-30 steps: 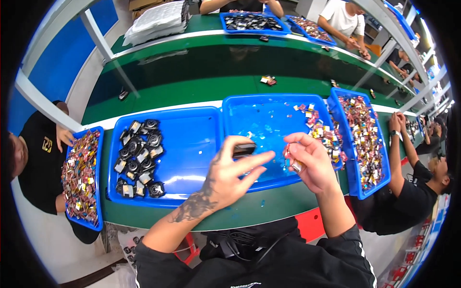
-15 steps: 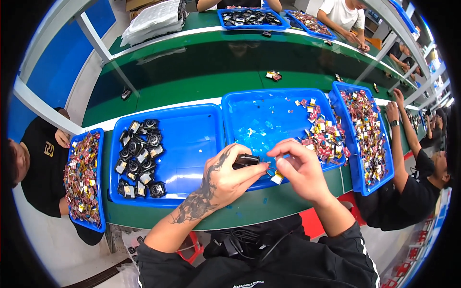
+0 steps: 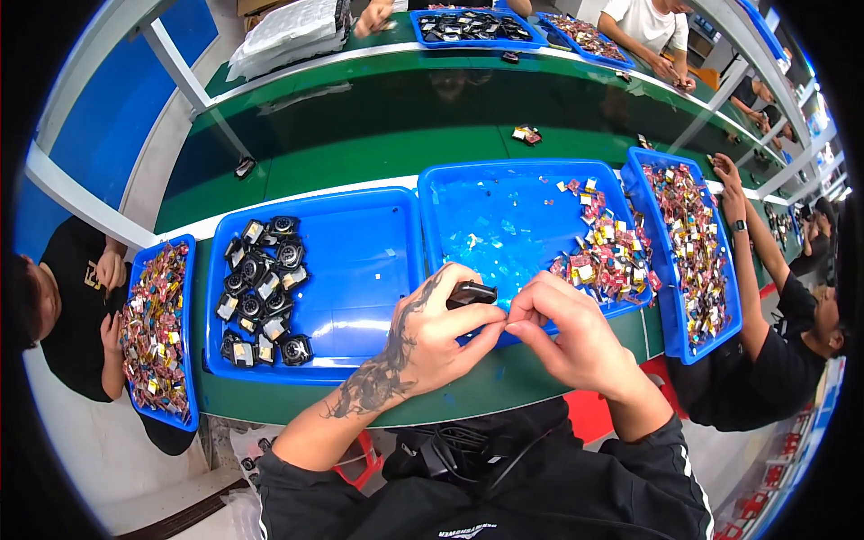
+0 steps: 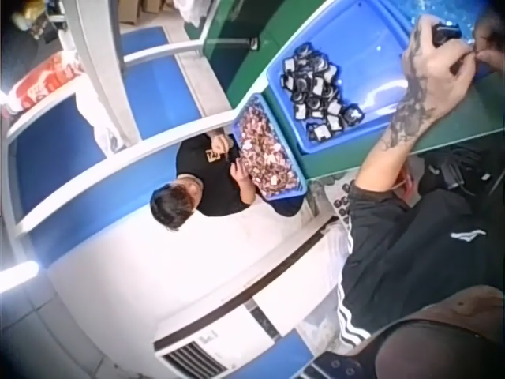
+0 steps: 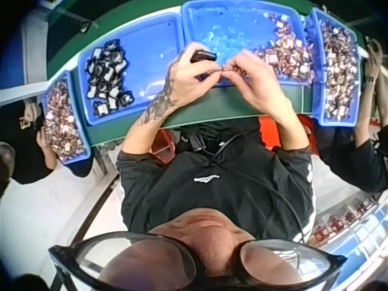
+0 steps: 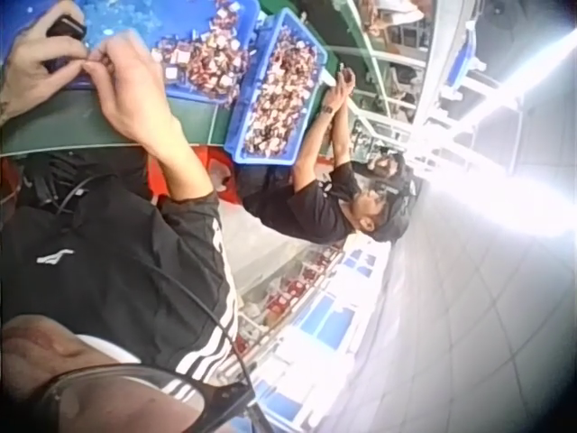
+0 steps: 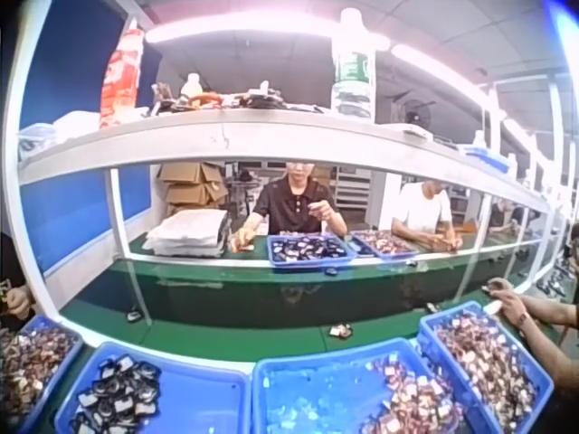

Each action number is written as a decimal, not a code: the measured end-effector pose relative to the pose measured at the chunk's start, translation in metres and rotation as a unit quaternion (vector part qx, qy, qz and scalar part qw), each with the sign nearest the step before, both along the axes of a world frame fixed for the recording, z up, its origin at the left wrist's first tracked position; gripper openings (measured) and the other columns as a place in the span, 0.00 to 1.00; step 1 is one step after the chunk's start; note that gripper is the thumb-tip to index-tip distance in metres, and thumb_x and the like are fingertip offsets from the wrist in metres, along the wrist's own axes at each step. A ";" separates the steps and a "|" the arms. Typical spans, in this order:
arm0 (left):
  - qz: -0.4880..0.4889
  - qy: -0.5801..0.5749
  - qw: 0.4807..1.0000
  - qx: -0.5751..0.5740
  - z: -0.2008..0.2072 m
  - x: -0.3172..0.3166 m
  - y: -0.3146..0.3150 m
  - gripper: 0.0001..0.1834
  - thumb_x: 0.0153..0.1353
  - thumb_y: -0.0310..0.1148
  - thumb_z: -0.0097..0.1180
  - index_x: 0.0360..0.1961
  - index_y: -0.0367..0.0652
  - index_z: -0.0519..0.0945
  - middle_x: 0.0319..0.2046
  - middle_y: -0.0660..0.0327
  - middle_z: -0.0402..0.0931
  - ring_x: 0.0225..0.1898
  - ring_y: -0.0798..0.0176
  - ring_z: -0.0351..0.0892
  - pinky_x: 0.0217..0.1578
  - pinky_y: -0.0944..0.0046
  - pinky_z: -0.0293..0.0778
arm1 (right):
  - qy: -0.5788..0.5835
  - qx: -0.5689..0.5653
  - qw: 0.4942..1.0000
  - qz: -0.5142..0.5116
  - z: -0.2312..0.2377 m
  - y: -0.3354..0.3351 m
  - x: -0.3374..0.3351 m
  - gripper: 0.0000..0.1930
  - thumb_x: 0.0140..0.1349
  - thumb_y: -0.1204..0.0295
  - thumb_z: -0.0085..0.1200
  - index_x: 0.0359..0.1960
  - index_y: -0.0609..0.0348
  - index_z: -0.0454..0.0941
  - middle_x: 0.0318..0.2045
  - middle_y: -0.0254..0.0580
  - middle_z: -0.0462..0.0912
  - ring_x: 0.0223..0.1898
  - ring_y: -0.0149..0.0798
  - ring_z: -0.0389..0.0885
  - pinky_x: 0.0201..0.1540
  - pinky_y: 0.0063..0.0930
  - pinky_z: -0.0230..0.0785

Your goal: Manually assemble small electronic components (possibly watch frames) by snapping parts together at a factory workbench.

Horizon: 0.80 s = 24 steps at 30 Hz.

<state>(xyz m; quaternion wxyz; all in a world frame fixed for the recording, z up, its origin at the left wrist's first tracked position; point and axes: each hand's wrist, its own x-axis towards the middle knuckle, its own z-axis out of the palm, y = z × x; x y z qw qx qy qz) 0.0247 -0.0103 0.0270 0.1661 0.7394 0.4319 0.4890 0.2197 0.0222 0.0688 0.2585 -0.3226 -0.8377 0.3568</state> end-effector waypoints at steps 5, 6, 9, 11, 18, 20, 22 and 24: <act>-0.004 -0.012 1.000 -0.024 0.000 -0.002 0.000 0.07 0.46 0.26 0.68 0.29 0.44 0.85 0.35 0.57 0.74 0.31 0.58 0.80 0.29 0.63 0.77 | -0.014 0.028 0.999 0.026 -0.002 0.002 0.000 0.06 0.60 0.83 0.54 0.35 0.62 0.70 0.31 0.45 0.73 0.29 0.43 0.75 0.31 0.32 0.67; 0.003 -0.013 0.999 -0.036 0.000 -0.002 0.000 0.06 0.48 0.28 0.67 0.29 0.46 0.84 0.35 0.57 0.75 0.33 0.57 0.81 0.29 0.61 0.78 | 0.009 0.044 0.999 0.004 -0.003 0.001 0.000 0.05 0.61 0.83 0.52 0.35 0.63 0.69 0.31 0.45 0.73 0.29 0.41 0.74 0.31 0.31 0.67; -0.004 -0.058 0.989 -0.133 0.004 -0.001 -0.001 0.06 0.49 0.28 0.67 0.30 0.45 0.84 0.36 0.57 0.75 0.33 0.58 0.81 0.30 0.63 0.77 | 0.073 0.033 0.996 -0.043 -0.015 -0.007 0.002 0.05 0.62 0.83 0.50 0.35 0.63 0.68 0.31 0.44 0.72 0.28 0.38 0.73 0.32 0.27 0.67; -0.005 -0.065 0.987 -0.150 0.005 0.000 -0.003 0.07 0.49 0.27 0.67 0.31 0.45 0.85 0.37 0.57 0.75 0.33 0.59 0.81 0.31 0.63 0.77 | 0.164 -0.057 0.981 -0.083 -0.029 -0.011 0.003 0.03 0.66 0.81 0.48 0.37 0.63 0.67 0.31 0.39 0.73 0.30 0.28 0.72 0.34 0.21 0.65; -0.017 -0.058 0.998 -0.026 -0.004 0.005 -0.001 0.14 0.47 0.26 0.72 0.38 0.44 0.87 0.37 0.59 0.73 0.32 0.69 0.76 0.30 0.71 0.73 | 0.236 -0.352 0.904 -0.055 -0.019 -0.001 0.001 0.03 0.70 0.73 0.48 0.38 0.59 0.70 0.30 0.25 0.70 0.28 0.17 0.64 0.29 0.14 0.57; -0.021 -0.060 0.998 -0.030 -0.004 0.006 -0.003 0.14 0.47 0.28 0.73 0.37 0.43 0.86 0.37 0.58 0.73 0.31 0.68 0.75 0.30 0.69 0.74 | 0.232 -0.393 0.889 -0.048 -0.019 0.000 0.001 0.03 0.70 0.73 0.48 0.38 0.58 0.71 0.28 0.23 0.69 0.27 0.16 0.62 0.28 0.13 0.54; -0.027 -0.080 0.992 -0.095 -0.005 0.007 -0.003 0.12 0.48 0.27 0.72 0.36 0.42 0.86 0.37 0.58 0.74 0.31 0.68 0.75 0.30 0.69 0.73 | 0.215 -0.397 0.891 -0.050 -0.023 0.002 0.002 0.04 0.69 0.72 0.48 0.38 0.57 0.70 0.32 0.29 0.72 0.24 0.18 0.62 0.25 0.15 0.53; -0.027 -0.091 0.985 -0.143 -0.004 0.007 -0.004 0.10 0.49 0.27 0.71 0.35 0.41 0.86 0.36 0.59 0.74 0.31 0.69 0.75 0.29 0.70 0.73 | 0.205 -0.377 0.901 -0.065 -0.022 0.001 -0.002 0.03 0.69 0.73 0.49 0.37 0.58 0.70 0.30 0.28 0.71 0.25 0.20 0.65 0.26 0.17 0.57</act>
